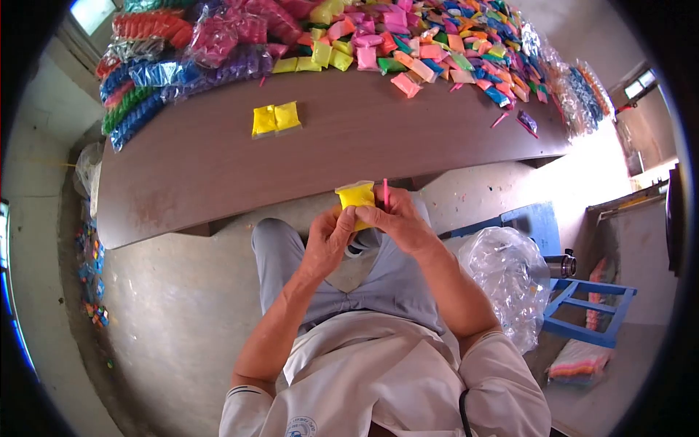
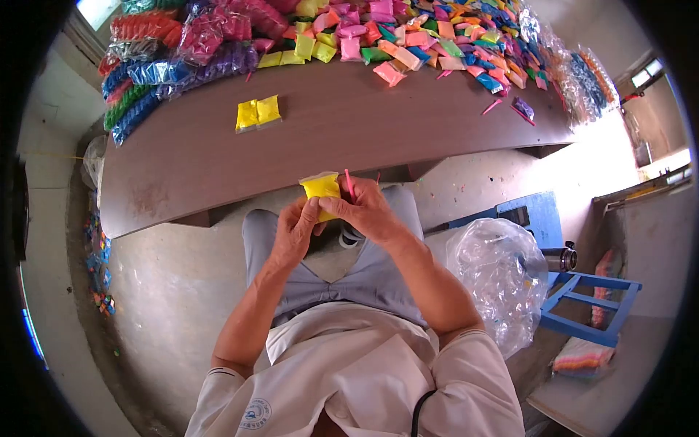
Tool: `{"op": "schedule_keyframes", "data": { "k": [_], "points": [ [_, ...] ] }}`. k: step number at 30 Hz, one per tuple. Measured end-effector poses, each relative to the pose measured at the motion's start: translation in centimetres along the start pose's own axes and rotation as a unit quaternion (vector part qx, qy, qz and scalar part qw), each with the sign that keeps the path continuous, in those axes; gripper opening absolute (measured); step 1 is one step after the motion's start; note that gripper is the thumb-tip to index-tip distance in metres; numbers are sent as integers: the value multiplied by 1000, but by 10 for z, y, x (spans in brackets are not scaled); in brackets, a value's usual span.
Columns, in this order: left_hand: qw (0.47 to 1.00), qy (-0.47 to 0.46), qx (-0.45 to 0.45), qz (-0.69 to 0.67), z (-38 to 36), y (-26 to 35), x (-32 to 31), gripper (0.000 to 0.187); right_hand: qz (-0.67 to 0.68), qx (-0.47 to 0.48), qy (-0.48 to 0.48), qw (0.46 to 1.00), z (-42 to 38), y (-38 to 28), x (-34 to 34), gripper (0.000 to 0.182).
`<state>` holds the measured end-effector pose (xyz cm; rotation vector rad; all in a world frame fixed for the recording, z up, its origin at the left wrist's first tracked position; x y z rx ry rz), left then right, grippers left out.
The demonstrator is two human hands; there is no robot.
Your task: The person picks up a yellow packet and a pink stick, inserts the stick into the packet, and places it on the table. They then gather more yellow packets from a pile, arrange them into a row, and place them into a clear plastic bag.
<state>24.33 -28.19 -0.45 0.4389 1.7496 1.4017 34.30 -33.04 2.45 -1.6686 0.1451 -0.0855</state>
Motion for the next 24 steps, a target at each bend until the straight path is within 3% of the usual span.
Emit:
{"op": "schedule_keyframes", "data": {
  "k": [2,6,8,11,15,17,24],
  "points": [
    [1000,-5,-3,4,2,-3,-1,36,0,79,57,995,3,2,5,27],
    [998,43,5,-42,5,-7,5,33,33,83,115,989,2,9,2,26],
    [997,53,8,-64,5,-8,9,32,83,-38,153,984,0,30,5,25],
    [1000,10,8,-23,2,-10,6,31,123,-87,172,973,1,43,6,26],
    [1000,16,15,0,-3,-12,-1,30,170,-130,148,966,2,53,9,24],
    [1000,12,18,18,-5,-14,-1,31,192,-121,84,970,7,44,8,22],
    [999,28,19,-31,-5,-22,5,35,119,-100,23,988,10,31,14,18]
  ]
}}
Point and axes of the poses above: each hand's wrist, its own z-axis towards the middle knuckle, its own x-axis out of the back of the hand, y = z × x, the point moved 8 cm from there along z, towards the middle knuckle, and after that the axes turned 9 degrees about -z, right-handed, at the moved point
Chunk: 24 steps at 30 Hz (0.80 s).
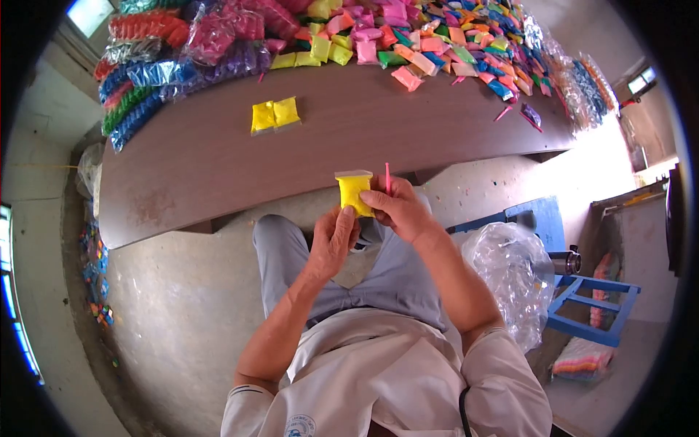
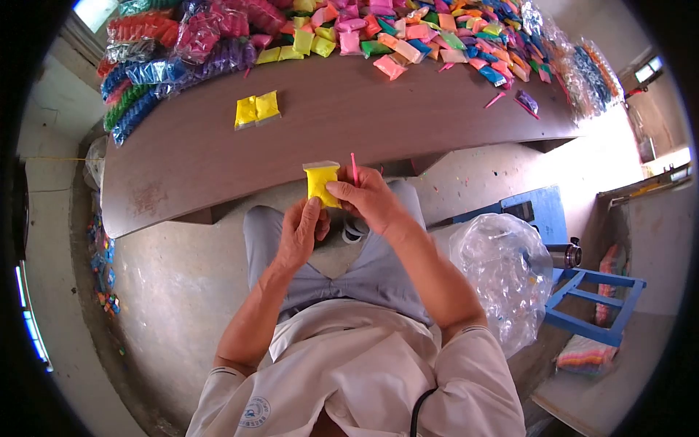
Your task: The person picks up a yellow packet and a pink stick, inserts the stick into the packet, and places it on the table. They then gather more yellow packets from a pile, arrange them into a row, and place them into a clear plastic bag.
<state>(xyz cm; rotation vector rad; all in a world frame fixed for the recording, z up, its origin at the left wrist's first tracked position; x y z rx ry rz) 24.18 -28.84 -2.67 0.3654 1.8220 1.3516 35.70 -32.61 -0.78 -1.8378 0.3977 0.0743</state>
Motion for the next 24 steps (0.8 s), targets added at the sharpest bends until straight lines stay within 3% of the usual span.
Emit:
{"op": "schedule_keyframes", "data": {
  "k": [3,5,10,12,15,16,18,22,24],
  "points": [
    [1000,5,16,-20,-3,-6,3,40,-93,59,28,994,-6,-7,-7,20],
    [999,11,36,-27,-4,-15,6,44,-236,128,117,956,-9,-11,-5,24],
    [999,24,29,19,-8,-13,5,48,-240,96,53,964,-12,-8,-15,26],
    [999,16,3,31,-8,-12,2,47,-260,162,63,950,-14,-20,-18,23],
    [1000,22,17,3,-11,-15,-4,46,-298,161,111,934,-14,-8,-12,19],
    [1000,22,16,3,-11,-13,-5,46,-299,161,111,934,-15,-9,-11,19],
    [998,46,-3,42,-9,-4,1,44,-137,69,51,987,-12,1,-11,18],
    [996,39,31,69,-2,-10,7,42,-95,51,36,993,0,-15,-5,18],
    [997,27,32,65,1,-8,2,40,-116,104,33,987,9,-22,-2,20]
  ]
}}
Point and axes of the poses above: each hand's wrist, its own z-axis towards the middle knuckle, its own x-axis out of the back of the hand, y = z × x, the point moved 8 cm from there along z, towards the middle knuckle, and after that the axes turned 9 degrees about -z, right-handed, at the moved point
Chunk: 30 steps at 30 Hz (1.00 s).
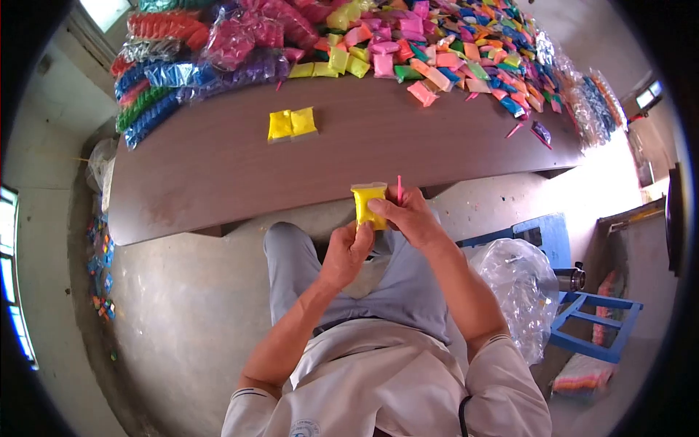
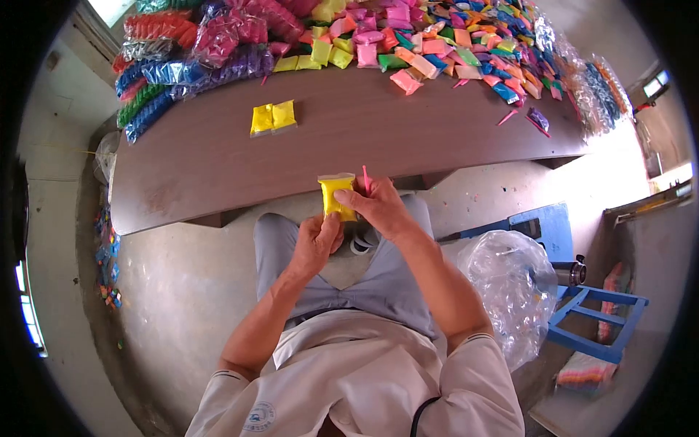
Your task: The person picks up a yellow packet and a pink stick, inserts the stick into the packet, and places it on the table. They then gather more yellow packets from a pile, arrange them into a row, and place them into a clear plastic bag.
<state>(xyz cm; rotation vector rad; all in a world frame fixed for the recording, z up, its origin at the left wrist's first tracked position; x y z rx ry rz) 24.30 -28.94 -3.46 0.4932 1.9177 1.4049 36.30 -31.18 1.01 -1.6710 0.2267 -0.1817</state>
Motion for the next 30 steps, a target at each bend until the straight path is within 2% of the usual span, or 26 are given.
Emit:
{"op": "schedule_keyframes", "data": {
  "k": [3,7,10,12,13,15,16,18,22,24,25,26,28,29,30],
  "points": [
    [999,-31,-13,-24,0,8,-2,39,-27,31,37,999,-4,-5,2,20],
    [998,-1,26,-63,-2,3,5,39,-48,-10,86,995,-12,29,3,22],
    [997,11,33,-67,-4,-1,18,39,23,-55,48,997,-18,32,-4,24],
    [1000,-5,29,-1,-3,-3,23,38,73,-66,6,995,-15,29,-5,25],
    [1000,-7,29,-1,-2,-4,22,38,73,-65,7,995,-12,29,0,25],
    [999,7,31,-2,-2,-3,22,38,-28,-23,-88,995,-6,21,-6,21],
    [999,6,31,-2,-2,-1,20,38,-28,-23,-88,995,-8,18,-8,21],
    [999,13,18,-43,-2,6,19,38,-60,14,-26,998,-10,4,-7,20],
    [999,22,-7,-41,2,10,19,37,-68,2,18,998,-14,9,-15,20],
    [999,11,-5,30,-2,14,20,38,-115,-5,21,993,-16,9,-10,20],
    [995,3,20,99,-3,7,23,41,13,-103,8,995,-19,11,-9,19],
    [995,2,18,99,-5,6,23,41,12,-102,8,995,-14,12,0,19],
    [995,-12,34,91,-7,17,14,41,-50,-42,-149,987,-4,2,-8,23],
    [995,-12,32,91,-6,20,17,41,24,-55,-204,977,-6,1,-14,32],
    [992,-21,18,125,-3,25,19,41,23,-53,-205,977,-3,-1,-15,32]
  ]
}}
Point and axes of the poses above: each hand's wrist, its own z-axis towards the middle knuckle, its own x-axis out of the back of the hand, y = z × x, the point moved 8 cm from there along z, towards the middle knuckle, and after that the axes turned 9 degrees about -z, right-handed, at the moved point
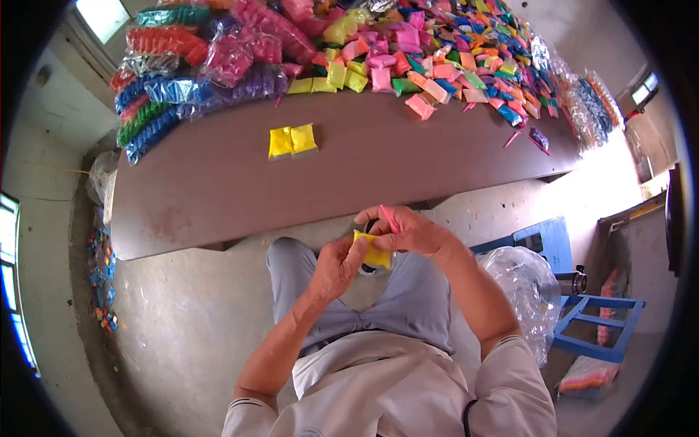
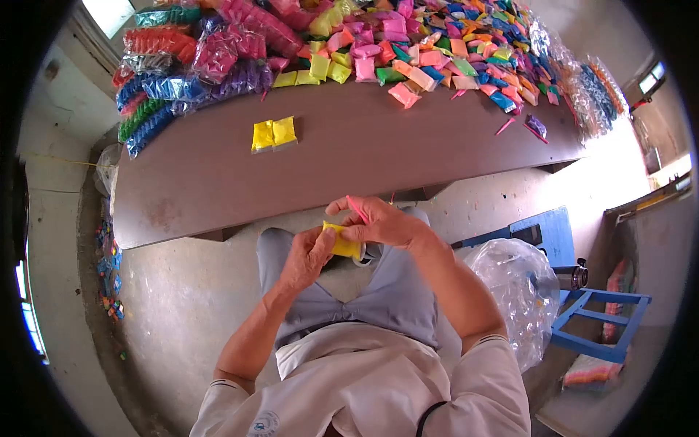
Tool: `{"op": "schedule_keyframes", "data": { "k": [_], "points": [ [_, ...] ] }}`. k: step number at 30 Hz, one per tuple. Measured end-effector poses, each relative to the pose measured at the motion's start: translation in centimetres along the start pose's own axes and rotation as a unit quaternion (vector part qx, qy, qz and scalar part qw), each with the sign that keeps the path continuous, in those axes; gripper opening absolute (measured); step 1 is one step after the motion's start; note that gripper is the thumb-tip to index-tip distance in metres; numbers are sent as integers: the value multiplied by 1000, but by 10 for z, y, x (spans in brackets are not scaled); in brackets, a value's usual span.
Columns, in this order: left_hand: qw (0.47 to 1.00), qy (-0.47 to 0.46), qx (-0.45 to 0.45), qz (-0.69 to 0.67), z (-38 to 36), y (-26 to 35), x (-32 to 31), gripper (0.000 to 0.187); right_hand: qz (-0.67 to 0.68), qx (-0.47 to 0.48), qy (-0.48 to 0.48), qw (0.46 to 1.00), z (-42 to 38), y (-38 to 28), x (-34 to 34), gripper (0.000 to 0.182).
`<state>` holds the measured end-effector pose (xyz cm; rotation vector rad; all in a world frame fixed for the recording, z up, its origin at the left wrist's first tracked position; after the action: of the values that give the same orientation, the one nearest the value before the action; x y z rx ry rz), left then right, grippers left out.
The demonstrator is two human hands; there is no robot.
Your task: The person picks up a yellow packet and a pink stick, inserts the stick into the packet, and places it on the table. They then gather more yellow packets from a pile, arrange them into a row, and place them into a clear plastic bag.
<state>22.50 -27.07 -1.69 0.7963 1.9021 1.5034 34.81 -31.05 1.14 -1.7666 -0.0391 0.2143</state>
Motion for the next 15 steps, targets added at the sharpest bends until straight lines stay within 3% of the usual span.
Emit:
{"op": "schedule_keyframes", "data": {
  "k": [2,3,5,7,9,10,12,13,15],
  "points": [
    [999,-6,-16,33,6,7,6,41,-101,111,-36,988,4,-21,-7,34],
    [998,43,-43,11,11,15,15,41,-104,111,-34,988,9,-22,-6,34],
    [989,121,-78,-31,29,15,42,44,-80,146,46,985,26,-31,7,31],
    [978,154,-123,-75,42,35,72,46,-133,156,189,960,48,-40,43,28],
    [960,242,-136,-33,50,45,110,47,-188,198,270,923,76,-43,76,25],
    [959,245,-139,-32,56,46,126,47,-188,201,267,924,97,-36,87,25],
    [914,344,-189,103,57,52,169,43,-340,205,383,834,119,-34,107,21],
    [912,348,-191,102,59,48,188,43,-342,209,380,834,130,-37,104,21],
    [843,419,-178,288,52,55,215,41,-407,116,459,781,142,-33,105,16]
  ]
}}
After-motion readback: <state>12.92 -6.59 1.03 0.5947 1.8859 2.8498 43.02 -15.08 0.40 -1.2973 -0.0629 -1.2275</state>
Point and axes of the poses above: each hand's wrist, its own z-axis towards the middle knuckle, its own x-axis out of the back of the hand, y = z × x, the point moved 8 cm from there along z, towards the middle knuckle, and after that the axes turned 9 degrees about -z, right-handed, at the moved point
